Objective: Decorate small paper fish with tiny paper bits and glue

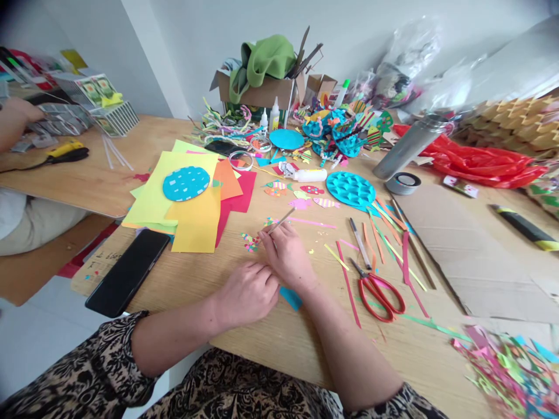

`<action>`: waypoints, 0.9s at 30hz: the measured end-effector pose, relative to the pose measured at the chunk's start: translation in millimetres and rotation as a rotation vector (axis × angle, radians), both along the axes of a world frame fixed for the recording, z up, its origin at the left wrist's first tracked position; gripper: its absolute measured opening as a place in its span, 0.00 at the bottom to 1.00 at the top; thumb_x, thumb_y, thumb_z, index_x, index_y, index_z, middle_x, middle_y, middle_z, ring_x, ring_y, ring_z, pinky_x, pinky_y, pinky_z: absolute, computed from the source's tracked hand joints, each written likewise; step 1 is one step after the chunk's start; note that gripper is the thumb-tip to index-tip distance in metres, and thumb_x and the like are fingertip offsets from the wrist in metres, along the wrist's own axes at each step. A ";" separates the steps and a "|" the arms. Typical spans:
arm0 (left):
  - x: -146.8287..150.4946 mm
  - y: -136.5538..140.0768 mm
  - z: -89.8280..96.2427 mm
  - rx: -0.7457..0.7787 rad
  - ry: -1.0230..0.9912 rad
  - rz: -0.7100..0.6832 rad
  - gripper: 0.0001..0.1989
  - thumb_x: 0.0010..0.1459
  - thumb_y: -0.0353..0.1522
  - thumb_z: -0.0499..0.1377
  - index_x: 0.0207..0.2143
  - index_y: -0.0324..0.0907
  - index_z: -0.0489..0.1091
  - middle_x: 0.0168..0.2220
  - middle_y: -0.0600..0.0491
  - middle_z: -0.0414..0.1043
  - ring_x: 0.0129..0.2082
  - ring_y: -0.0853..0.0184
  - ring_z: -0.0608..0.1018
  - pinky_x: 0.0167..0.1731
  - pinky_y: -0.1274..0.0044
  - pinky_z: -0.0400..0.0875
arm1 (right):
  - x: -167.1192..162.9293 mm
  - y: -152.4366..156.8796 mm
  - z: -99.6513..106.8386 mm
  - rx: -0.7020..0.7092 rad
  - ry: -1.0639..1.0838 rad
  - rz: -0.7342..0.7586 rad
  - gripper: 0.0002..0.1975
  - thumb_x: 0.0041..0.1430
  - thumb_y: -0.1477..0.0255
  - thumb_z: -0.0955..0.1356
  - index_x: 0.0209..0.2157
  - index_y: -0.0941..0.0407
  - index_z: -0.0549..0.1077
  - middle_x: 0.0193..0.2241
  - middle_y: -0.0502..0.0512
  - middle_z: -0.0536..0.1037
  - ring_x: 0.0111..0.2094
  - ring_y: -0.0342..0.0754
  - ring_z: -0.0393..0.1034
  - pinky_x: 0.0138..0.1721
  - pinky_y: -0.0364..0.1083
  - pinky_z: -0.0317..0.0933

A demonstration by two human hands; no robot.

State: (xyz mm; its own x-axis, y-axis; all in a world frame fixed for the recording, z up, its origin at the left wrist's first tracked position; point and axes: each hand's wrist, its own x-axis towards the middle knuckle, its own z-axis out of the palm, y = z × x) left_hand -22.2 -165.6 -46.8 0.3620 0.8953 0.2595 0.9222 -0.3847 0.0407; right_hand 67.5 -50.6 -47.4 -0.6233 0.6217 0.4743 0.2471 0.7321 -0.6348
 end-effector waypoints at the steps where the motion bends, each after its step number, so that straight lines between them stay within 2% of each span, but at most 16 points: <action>1: -0.1 0.1 -0.1 0.005 0.001 -0.002 0.05 0.57 0.28 0.56 0.29 0.39 0.69 0.27 0.49 0.72 0.31 0.60 0.75 0.32 0.69 0.69 | 0.5 0.2 0.8 -0.007 0.011 -0.006 0.13 0.67 0.64 0.60 0.31 0.52 0.71 0.31 0.56 0.76 0.38 0.51 0.70 0.40 0.50 0.65; 8: -0.8 0.0 -0.2 0.042 0.018 -0.010 0.09 0.60 0.28 0.53 0.27 0.38 0.69 0.28 0.48 0.72 0.32 0.60 0.76 0.34 0.69 0.69 | 13.9 5.7 15.2 -0.212 0.138 -0.111 0.18 0.67 0.60 0.60 0.27 0.54 0.71 0.27 0.53 0.76 0.30 0.47 0.71 0.33 0.46 0.63; 10: -1.1 0.1 0.5 0.039 0.012 -0.013 0.09 0.61 0.28 0.53 0.27 0.38 0.69 0.29 0.47 0.73 0.34 0.60 0.76 0.35 0.69 0.70 | 22.9 5.2 18.4 -0.229 0.140 -0.130 0.18 0.67 0.61 0.61 0.27 0.55 0.71 0.27 0.53 0.76 0.30 0.47 0.71 0.33 0.46 0.63; 13: -1.0 0.2 0.6 0.034 0.005 -0.007 0.10 0.61 0.28 0.52 0.28 0.38 0.69 0.29 0.47 0.73 0.34 0.60 0.77 0.35 0.68 0.71 | 40.8 -0.6 18.1 -0.177 0.100 -0.137 0.17 0.67 0.63 0.61 0.26 0.55 0.70 0.27 0.53 0.75 0.31 0.47 0.71 0.34 0.47 0.62; 19: -0.7 0.6 -3.4 0.104 -0.038 -0.002 0.09 0.60 0.28 0.54 0.27 0.37 0.70 0.29 0.46 0.74 0.34 0.60 0.78 0.36 0.68 0.73 | 69.7 -17.3 4.3 -0.085 0.076 -0.130 0.10 0.67 0.69 0.62 0.31 0.54 0.70 0.27 0.52 0.72 0.30 0.47 0.69 0.33 0.47 0.61; 27: -1.5 2.1 -2.7 0.153 -0.077 0.001 0.08 0.58 0.27 0.56 0.27 0.37 0.71 0.30 0.46 0.76 0.34 0.60 0.79 0.37 0.68 0.75 | 67.6 -17.3 1.9 -0.021 0.090 -0.106 0.11 0.67 0.71 0.61 0.29 0.53 0.68 0.26 0.53 0.72 0.30 0.48 0.66 0.31 0.49 0.59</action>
